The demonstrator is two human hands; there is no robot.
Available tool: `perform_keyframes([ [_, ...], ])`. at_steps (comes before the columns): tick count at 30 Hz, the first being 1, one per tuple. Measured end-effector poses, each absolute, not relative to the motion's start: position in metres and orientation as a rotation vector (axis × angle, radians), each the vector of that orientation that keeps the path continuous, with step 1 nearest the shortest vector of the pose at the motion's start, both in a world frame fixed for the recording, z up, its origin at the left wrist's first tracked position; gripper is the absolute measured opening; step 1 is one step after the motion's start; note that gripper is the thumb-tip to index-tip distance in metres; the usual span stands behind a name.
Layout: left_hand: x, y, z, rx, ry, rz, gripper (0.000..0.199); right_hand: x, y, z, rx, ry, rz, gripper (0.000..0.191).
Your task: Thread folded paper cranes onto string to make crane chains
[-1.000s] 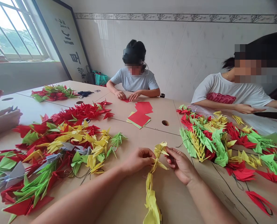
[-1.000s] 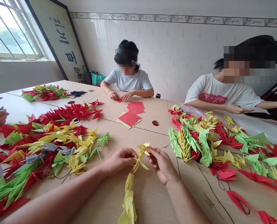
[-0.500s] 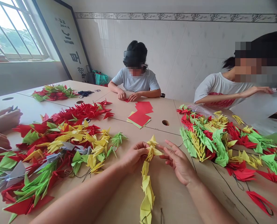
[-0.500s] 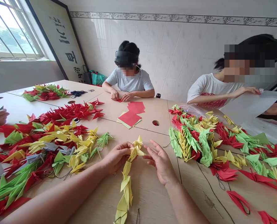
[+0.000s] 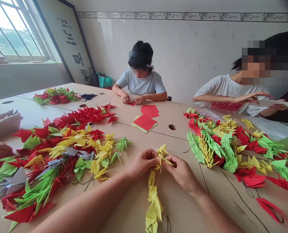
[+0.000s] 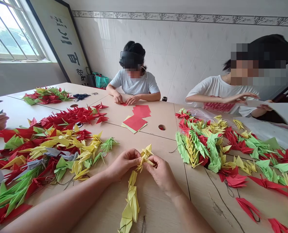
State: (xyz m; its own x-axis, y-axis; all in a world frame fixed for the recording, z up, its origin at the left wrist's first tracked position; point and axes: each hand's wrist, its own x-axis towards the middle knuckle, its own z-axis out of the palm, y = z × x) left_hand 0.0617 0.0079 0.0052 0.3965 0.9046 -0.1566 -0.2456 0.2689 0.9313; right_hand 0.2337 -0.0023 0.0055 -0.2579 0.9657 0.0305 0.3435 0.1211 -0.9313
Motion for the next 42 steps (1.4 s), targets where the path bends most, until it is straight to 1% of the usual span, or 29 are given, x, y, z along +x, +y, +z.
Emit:
perform_keyframes([
  [8, 0.0563, 0.0136, 0.0017, 0.998, 0.746, 0.817, 0.039, 0.2344, -0.0021, 0.0091, -1.241, -1.68, 1.226, 0.029],
  [17, 0.0537, 0.0163, 0.0002, 0.959, 0.65, 0.773, 0.033, 0.2366, -0.002, 0.0088, -1.225, -1.483, 1.483, 0.033],
  [31, 0.0549, 0.0138, 0.0054, 0.977, 0.66, 0.755, 0.035, 0.236, -0.0019, 0.0092, -1.176, -1.532, 1.519, 0.033],
  [42, 0.0572, 0.0117, 0.0072, 0.928, 0.677, 0.793, 0.037, 0.2355, -0.0043, 0.0109, -1.174, -1.466, 1.618, 0.038],
])
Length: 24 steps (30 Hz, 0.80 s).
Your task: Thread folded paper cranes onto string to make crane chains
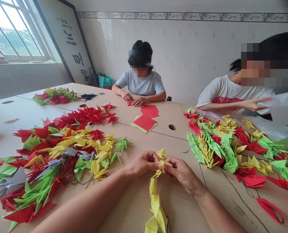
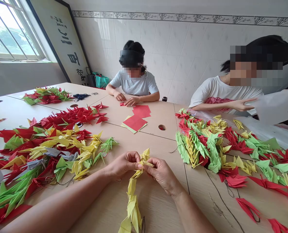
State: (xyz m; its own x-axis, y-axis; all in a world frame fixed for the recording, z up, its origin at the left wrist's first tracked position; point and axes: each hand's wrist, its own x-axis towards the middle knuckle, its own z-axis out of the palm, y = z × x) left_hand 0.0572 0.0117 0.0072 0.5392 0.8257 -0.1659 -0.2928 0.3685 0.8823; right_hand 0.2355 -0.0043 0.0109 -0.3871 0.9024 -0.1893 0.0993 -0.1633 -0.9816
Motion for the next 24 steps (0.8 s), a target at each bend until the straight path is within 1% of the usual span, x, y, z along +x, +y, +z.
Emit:
perform_keyframes([
  [8, 0.0567, 0.0124, 0.0026, 0.94, 0.643, 0.798, 0.033, 0.2359, -0.0048, 0.0148, -1.15, -1.44, 1.621, 0.036],
  [17, 0.0565, 0.0091, 0.0086, 0.953, 0.537, 0.844, 0.024, 0.2368, -0.0027, 0.013, -1.151, -1.28, 1.738, 0.035],
  [24, 0.058, 0.0069, 0.0108, 1.032, 0.59, 0.813, 0.028, 0.2374, -0.0026, 0.0114, -1.11, -1.261, 1.777, 0.033],
])
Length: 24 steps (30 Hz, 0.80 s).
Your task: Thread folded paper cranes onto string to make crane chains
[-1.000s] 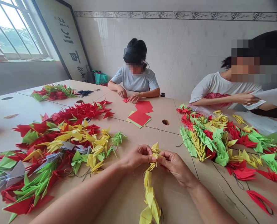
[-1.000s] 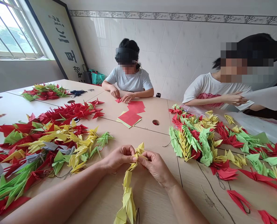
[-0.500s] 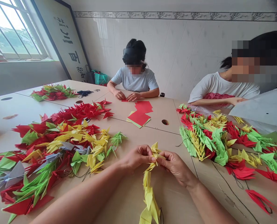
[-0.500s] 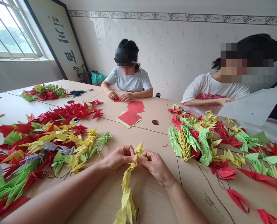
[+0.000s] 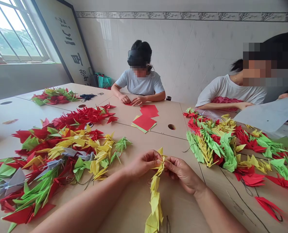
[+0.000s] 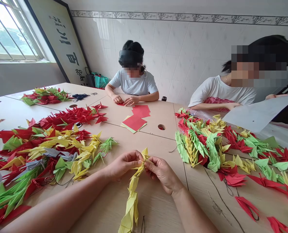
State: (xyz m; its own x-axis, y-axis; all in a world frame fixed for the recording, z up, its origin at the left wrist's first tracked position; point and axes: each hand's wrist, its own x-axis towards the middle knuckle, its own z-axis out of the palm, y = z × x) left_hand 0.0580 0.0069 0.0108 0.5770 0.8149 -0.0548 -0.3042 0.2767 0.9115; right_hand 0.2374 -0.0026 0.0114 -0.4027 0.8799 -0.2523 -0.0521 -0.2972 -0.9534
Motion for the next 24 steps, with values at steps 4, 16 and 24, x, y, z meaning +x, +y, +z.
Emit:
perform_keyframes([
  [4, 0.0577, 0.0072, 0.0087, 1.038, 0.582, 0.789, 0.027, 0.2385, -0.0024, 0.0094, -1.109, -1.265, 1.783, 0.034],
  [16, 0.0554, 0.0089, 0.0058, 1.065, 0.609, 0.786, 0.032, 0.2363, -0.0049, 0.015, -1.1, -1.258, 1.824, 0.03],
  [24, 0.0564, 0.0106, 0.0067, 1.04, 0.624, 0.804, 0.031, 0.2378, -0.0043, 0.0098, -1.072, -1.3, 1.813, 0.028],
])
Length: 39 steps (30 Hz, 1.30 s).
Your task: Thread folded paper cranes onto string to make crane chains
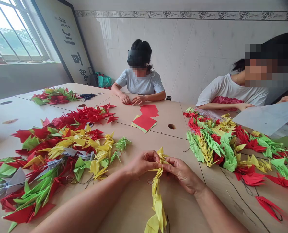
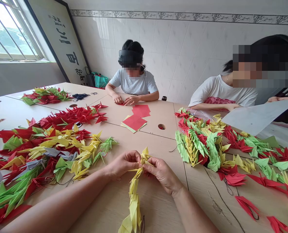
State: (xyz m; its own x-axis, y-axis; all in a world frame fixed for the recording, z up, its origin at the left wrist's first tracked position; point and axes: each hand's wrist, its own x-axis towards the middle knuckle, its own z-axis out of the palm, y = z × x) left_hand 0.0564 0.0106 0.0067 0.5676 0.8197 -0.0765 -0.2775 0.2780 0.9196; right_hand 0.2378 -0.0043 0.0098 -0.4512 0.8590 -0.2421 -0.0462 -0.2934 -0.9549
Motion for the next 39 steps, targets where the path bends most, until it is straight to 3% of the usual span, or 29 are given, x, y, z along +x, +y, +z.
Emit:
perform_keyframes([
  [39, 0.0581, 0.009, 0.0017, 0.899, 0.578, 0.837, 0.024, 0.2332, -0.0054, 0.0139, -1.105, -1.282, 1.753, 0.029],
])
